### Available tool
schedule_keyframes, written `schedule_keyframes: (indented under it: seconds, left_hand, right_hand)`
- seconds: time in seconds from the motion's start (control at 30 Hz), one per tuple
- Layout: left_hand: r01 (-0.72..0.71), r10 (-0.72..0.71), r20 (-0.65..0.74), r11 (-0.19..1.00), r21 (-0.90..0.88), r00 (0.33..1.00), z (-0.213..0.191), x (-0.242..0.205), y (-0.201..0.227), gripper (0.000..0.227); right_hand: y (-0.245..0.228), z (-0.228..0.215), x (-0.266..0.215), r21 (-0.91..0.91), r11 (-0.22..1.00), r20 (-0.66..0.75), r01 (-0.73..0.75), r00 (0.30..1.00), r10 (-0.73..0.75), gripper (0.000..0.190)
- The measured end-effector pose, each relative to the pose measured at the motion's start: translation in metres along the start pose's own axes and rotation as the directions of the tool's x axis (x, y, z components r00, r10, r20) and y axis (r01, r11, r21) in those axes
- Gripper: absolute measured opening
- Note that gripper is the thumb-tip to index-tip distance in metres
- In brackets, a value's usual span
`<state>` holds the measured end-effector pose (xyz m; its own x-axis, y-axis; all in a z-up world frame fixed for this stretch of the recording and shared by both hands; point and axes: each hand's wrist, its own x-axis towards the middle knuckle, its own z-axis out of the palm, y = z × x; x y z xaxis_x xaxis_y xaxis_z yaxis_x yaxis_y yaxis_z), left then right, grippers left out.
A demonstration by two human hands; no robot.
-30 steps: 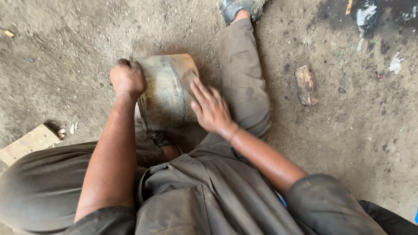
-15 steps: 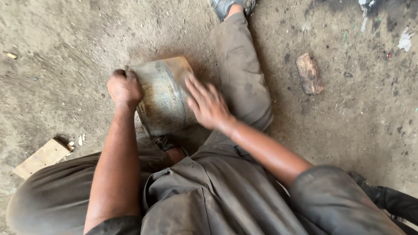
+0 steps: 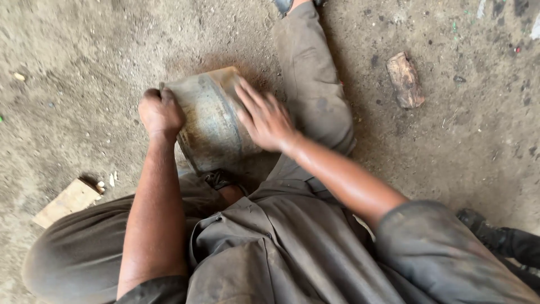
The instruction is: The person sits on the ground and uses a metal scraper to remove residue from the side of a cylindrical metal container. The person holds the container steady with one hand while scraping with the other.
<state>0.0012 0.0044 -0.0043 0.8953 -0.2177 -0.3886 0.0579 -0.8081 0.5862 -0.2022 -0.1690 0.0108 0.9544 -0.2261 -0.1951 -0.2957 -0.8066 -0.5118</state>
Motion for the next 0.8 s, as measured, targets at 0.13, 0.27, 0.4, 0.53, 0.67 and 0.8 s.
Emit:
schedule_keyframes:
  seconds: [0.13, 0.27, 0.4, 0.53, 0.67, 0.8]
  left_hand:
    - [-0.069, 0.070, -0.011, 0.995, 0.066, 0.997, 0.000, -0.001, -0.006, 0.036]
    - [-0.071, 0.067, 0.029, 0.981, 0.180, 0.997, -0.001, 0.000, 0.001, 0.040]
    - [-0.127, 0.134, -0.029, 0.977, 0.172, 0.991, -0.003, 0.000, 0.007, 0.037]
    - [0.013, -0.035, 0.063, 0.946, 0.324, 0.997, -0.003, -0.001, 0.012, 0.043]
    - [-0.108, 0.178, -0.069, 0.818, 0.565, 0.982, -0.006, -0.001, 0.021, 0.049]
    - [-0.382, 0.351, 0.160, 0.775, 0.504, 0.923, 0.013, -0.026, 0.040, 0.051]
  right_hand:
    - [-0.016, 0.001, -0.062, -0.114, 0.993, 0.088, -0.033, 0.995, 0.043, 0.066]
    - [-0.008, 0.001, 0.020, -0.099, 0.993, 0.026, -0.057, 0.998, 0.060, 0.064]
    - [0.012, -0.009, 0.106, 0.033, 0.975, 0.318, -0.219, 0.927, 0.197, 0.062]
    - [0.050, -0.011, 0.100, 0.527, 0.807, 0.159, -0.266, 0.964, 0.214, 0.063]
    - [0.089, 0.023, 0.048, 0.720, 0.693, -0.285, -0.042, 0.892, 0.350, 0.058]
    - [0.106, 0.056, 0.043, 0.853, 0.405, -0.044, -0.330, 0.726, 0.686, 0.048]
